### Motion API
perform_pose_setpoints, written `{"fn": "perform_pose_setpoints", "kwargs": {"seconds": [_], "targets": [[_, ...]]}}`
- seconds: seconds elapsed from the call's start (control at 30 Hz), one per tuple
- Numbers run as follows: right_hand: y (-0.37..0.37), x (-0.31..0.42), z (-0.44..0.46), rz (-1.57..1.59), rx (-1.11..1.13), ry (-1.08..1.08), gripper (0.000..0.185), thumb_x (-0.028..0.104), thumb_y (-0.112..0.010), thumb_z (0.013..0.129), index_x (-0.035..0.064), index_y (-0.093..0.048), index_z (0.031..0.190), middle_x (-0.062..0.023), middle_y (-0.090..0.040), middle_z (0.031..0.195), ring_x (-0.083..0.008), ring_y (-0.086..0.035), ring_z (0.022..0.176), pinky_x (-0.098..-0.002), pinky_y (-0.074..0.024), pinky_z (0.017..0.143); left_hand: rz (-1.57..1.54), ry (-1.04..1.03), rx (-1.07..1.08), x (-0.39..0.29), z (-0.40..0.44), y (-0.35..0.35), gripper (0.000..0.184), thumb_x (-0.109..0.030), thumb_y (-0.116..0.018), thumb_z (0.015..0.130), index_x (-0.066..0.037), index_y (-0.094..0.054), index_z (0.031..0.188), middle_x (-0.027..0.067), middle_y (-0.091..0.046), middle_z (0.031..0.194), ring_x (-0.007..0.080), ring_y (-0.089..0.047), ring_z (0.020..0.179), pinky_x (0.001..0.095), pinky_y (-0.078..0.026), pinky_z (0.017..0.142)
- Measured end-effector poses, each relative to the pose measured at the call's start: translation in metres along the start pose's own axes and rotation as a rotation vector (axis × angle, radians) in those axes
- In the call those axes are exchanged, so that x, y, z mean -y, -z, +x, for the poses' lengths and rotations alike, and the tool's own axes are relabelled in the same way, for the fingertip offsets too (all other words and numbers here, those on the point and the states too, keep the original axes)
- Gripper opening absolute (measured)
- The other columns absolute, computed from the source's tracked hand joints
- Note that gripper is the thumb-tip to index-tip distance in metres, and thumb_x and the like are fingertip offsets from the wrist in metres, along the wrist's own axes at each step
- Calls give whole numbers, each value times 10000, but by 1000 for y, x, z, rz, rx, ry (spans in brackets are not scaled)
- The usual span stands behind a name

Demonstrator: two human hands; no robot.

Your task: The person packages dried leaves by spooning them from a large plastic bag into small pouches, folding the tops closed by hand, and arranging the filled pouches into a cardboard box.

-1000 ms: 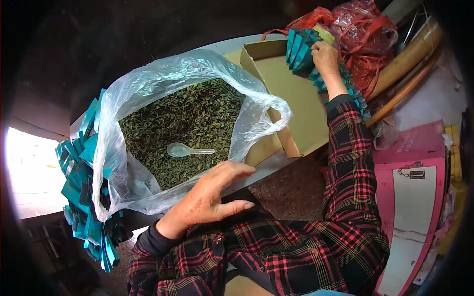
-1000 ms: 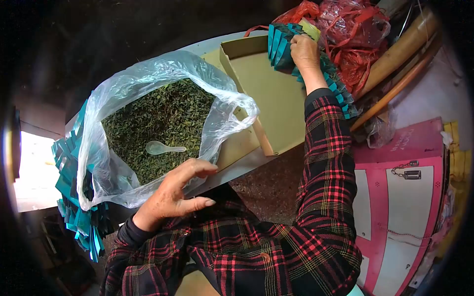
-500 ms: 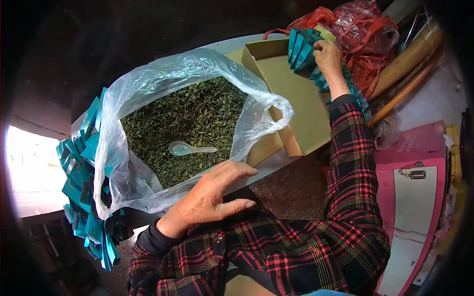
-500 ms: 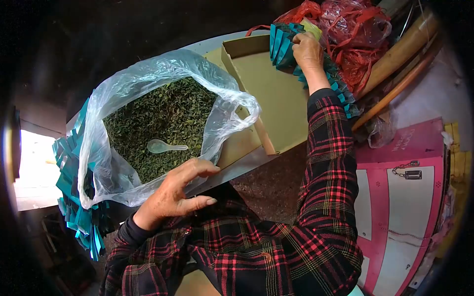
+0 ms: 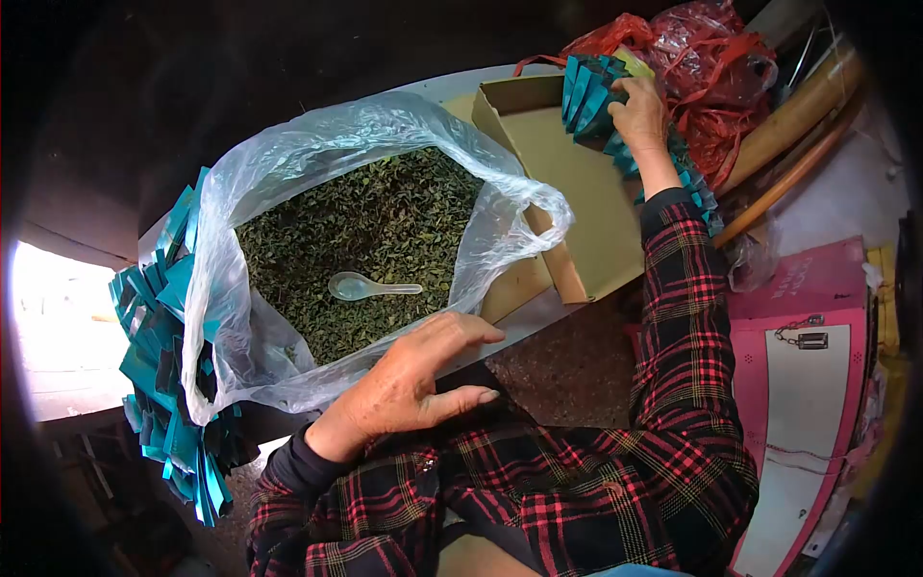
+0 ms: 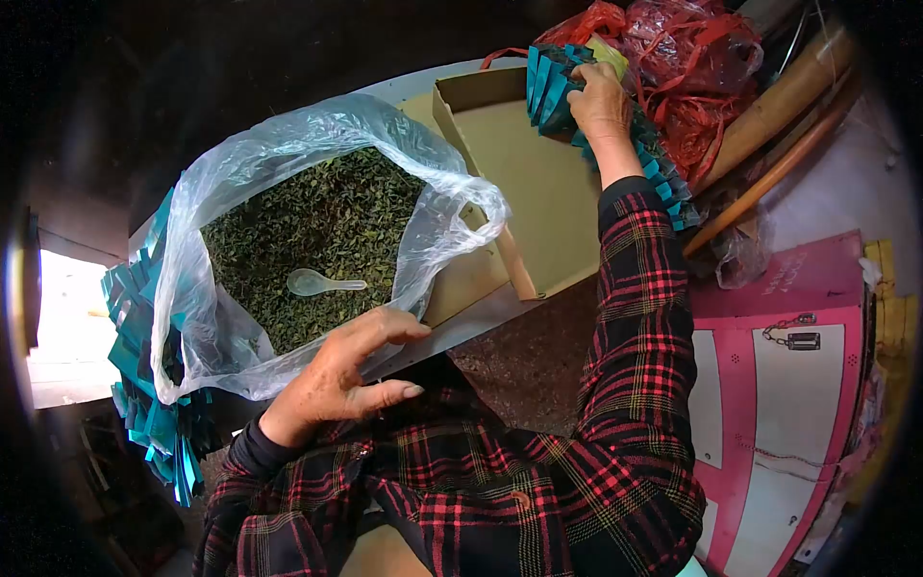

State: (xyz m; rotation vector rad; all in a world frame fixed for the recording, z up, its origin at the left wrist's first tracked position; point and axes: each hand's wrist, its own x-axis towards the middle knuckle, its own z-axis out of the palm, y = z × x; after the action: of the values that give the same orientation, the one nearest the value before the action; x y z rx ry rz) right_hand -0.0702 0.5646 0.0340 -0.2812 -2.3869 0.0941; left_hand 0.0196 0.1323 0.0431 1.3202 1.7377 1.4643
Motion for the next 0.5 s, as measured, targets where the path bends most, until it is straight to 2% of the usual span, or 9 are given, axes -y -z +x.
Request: {"fn": "perform_pose_setpoints", "kwargs": {"seconds": [0.2,0.27,0.37,0.4,0.43,0.5], "targets": [[6,8,-1,12,-7,-38,329,74,-659,651,78,-650,980,-132,-592,1051,-339,-554,1034,-402,-459,888,4,-6,-5,-1,-1,0,478,-183,-721,773,-26,-527,1181,145,-574,1105,333,-543,1032,394,-439,894],[8,8,0,-33,-46,-8,384,64,-649,675,112,-622,1055,-132,-556,1123,-347,-548,1042,-424,-475,874,8,-14,-6,-4,-3,-1,477,-178,-719,774,-25,-526,1182,146,-574,1105,334,-542,1035,396,-438,896],[20,21,3,22,-156,31,454,80,-666,662,76,-590,1109,-154,-535,1140,-356,-530,1072,-410,-446,917,13,-49,-35,-14,-6,1,455,-145,-723,766,-23,-540,1165,145,-581,1092,323,-556,1021,389,-447,885],[27,29,5,5,-221,102,495,47,-676,657,87,-584,1141,-124,-535,1138,-308,-566,1003,-392,-468,883,26,-65,-89,-22,-8,3,443,-128,-729,755,-19,-553,1147,143,-588,1079,315,-567,1004,382,-454,873],[37,42,7,9,-229,105,495,47,-676,657,87,-584,1141,-124,-535,1138,-308,-566,1003,-392,-468,883,41,-82,-144,-30,-10,6,432,-110,-736,744,-15,-566,1130,141,-595,1065,307,-578,987,375,-462,860],[63,73,9,249,-302,166,540,-1,-686,633,101,-589,1155,-97,-544,1108,-233,-585,911,-327,-498,804,174,-244,-279,-50,-15,15,407,-51,-726,722,-14,-590,1103,146,-617,1006,296,-600,930,364,-476,824]]}}
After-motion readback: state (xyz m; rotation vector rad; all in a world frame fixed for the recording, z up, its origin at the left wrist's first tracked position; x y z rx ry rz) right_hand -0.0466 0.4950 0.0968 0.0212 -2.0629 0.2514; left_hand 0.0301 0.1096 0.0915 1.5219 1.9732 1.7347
